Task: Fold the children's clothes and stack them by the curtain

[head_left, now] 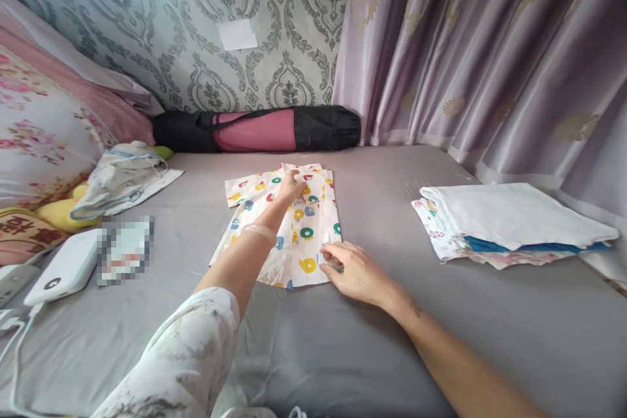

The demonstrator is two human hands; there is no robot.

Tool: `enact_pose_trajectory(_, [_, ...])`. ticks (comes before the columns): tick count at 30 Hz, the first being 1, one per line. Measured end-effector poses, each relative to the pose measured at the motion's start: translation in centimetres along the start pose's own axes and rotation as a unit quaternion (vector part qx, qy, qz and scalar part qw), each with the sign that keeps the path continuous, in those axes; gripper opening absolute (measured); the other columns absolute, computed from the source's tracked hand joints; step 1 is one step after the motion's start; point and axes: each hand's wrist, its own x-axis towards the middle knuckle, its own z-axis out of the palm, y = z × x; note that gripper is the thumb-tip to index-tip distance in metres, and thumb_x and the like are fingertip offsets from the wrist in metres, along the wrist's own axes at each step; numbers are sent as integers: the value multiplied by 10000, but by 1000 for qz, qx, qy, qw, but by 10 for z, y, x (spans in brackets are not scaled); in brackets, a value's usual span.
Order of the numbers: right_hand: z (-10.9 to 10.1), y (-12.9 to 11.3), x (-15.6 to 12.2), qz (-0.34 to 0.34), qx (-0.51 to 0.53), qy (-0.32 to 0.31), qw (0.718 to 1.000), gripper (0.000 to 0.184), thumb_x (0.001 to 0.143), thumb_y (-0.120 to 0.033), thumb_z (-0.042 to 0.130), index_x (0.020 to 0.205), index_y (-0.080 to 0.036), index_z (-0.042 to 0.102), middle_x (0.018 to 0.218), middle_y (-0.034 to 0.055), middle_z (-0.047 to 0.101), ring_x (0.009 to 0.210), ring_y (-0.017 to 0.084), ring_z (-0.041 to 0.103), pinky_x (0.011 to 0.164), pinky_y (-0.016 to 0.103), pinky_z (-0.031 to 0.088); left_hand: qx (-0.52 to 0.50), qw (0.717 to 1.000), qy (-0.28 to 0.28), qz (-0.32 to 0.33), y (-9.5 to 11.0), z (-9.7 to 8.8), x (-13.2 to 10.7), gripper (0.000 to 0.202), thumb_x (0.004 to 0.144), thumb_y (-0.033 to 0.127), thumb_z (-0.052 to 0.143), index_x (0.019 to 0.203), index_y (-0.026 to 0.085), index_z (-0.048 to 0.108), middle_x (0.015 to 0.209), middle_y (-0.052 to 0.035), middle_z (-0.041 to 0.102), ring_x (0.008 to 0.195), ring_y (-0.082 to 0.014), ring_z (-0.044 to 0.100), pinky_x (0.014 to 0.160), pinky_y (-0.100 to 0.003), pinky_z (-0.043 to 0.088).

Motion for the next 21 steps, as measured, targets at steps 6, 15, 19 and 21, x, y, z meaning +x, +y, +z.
enact_pose_trajectory(6, [-13,17,20,69,13,71,995,367,970,-298,333,1169,-203,626,1128,58,676,1044,189,597,919,303,434,52,993,-9,107,-9,-8,-7,514,768,216,613,1269,163,511,1269,-129,500,984,-188,600,861,-310,511])
enact_pose_trajectory(15, [13,25,85,71,-213,17,974,644,987,-416,228,1511,-41,217,1585,160,166,1468,264,98,1171,503,58,240,937,-52,249,-23,-9,-39,431,870,207,503,1297,149,486,1421,-162,415,1334,-262,407,1099,-403,360])
enact_pose_trajectory(19, [32,31,95,68,-231,21,970,685,983,-452,178,1504,-10,229,1581,170,166,1468,257,96,1179,461,55,275,923,-80,257,-33,-2,-57,464,917,224,431,1368,115,416,1477,-186,382,1415,-269,301,1135,-415,309])
enact_pose_trajectory(21, [38,35,96,71,-232,17,970,701,982,-465,157,1502,-2,235,1579,172,171,1466,261,113,1180,456,60,280,922,-80,254,-36,1,-62,463,929,242,414,1377,124,405,1489,-179,377,1418,-277,295,1135,-441,304])
